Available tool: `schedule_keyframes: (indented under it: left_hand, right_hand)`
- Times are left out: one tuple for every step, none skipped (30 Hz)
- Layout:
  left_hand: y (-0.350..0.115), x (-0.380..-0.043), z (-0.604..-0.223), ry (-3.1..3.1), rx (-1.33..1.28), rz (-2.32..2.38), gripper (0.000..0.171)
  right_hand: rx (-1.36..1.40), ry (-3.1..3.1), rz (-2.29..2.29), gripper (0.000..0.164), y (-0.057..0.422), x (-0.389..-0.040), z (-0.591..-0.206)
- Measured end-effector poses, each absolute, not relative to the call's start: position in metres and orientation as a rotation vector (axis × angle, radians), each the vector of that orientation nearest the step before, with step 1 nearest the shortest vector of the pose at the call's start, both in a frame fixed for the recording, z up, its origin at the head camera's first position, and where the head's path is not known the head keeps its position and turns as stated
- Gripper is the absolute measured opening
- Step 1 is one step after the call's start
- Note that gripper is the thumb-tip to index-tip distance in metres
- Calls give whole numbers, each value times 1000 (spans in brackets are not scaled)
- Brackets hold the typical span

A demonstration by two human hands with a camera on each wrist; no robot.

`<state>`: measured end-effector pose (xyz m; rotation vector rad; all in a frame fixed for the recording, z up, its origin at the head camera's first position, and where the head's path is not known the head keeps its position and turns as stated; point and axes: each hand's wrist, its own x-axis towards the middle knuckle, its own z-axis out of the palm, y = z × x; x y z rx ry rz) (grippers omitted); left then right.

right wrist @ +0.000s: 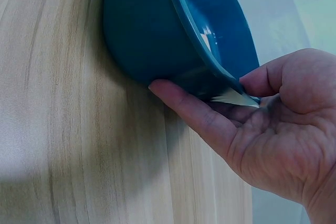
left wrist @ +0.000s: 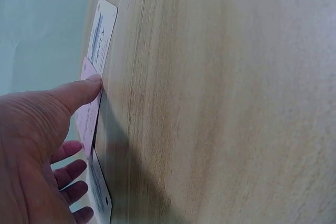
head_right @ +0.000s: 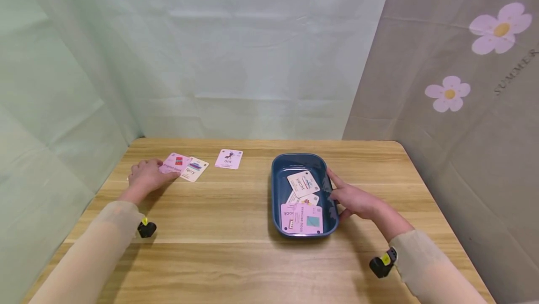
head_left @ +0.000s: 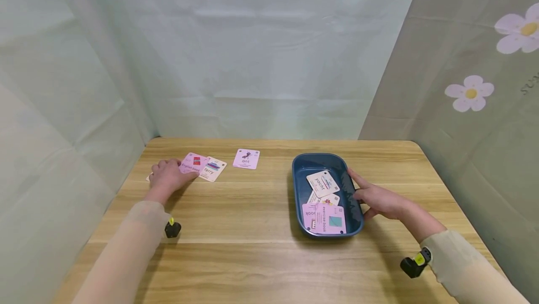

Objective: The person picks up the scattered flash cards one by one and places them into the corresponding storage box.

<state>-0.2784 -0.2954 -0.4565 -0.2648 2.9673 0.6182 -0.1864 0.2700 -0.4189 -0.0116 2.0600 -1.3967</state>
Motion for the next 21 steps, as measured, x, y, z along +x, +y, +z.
schedule_keyframes:
  left_hand:
    - [-295,-278,-456,2972,-267,620,90]
    - [-295,-278,-456,2975,-270,623,90]
    - [-295,-278,-456,2978,-273,627,90]
    - [-294,-279,-456,2982,-275,630,90]
    - [-294,-279,-456,2982,-278,637,89]
    - [-294,-279,-456,2982,-280,642,90]
    - [-295,-279,-456,2980,-285,649,90]
    - [-295,-280,-457,2978,-288,652,90]
    - [-295,-280,-457,2976,-291,654,91]
    - [-296,-280,-457,2974,-291,653,93]
    - [-297,-281,-457,2971,-291,652,94]
    - [-298,-281,-457,2969,-293,648,94]
    - [-299,-282,-457,2966,-295,645,94]
    - [-299,-282,-457,2965,-294,642,93]
    - [-300,-283,-457,2964,-292,639,91]
    - [-301,-283,-457,2962,-287,637,89]
    - [-302,-284,-457,2962,-285,634,86]
    - [-303,-284,-457,2963,-283,634,83]
    - [-304,-285,-456,2963,-281,636,80]
    - [-304,-285,-456,2963,-280,643,77]
    - [-305,-286,-456,2962,-283,653,75]
  right_hand:
    - [-9,2061,-1395,82,270,-186,-419]
    - [-9,2061,-1392,82,270,-186,-419]
    - [-8,2063,-1390,82,270,-187,-418]
    - [-3,2065,-1389,82,270,-187,-418]
    - [2,2066,-1388,82,270,-187,-418]
    - [-3,2065,-1386,82,270,-187,-418]
    - [-8,2063,-1386,82,270,-187,-417]
    - [-17,2061,-1386,82,270,-187,-417]
    - [-16,2059,-1388,82,270,-187,-417]
    - [-16,2056,-1392,82,269,-187,-417]
    - [-16,2052,-1397,82,269,-187,-417]
    - [-20,2050,-1398,83,269,-187,-418]
    - [-15,2048,-1402,83,269,-187,-418]
    - [-12,2047,-1404,83,270,-188,-418]
    - [-4,2045,-1409,83,270,-188,-419]
    - [-5,2042,-1412,83,270,-188,-419]
    - [-6,2043,-1412,83,270,-188,-419]
    - [-7,2042,-1413,84,270,-188,-420]
    - [-5,2040,-1416,84,270,-188,-420]
    - [-4,2038,-1417,84,270,-188,-420]
    - [-2,2037,-1419,84,270,-188,-421]
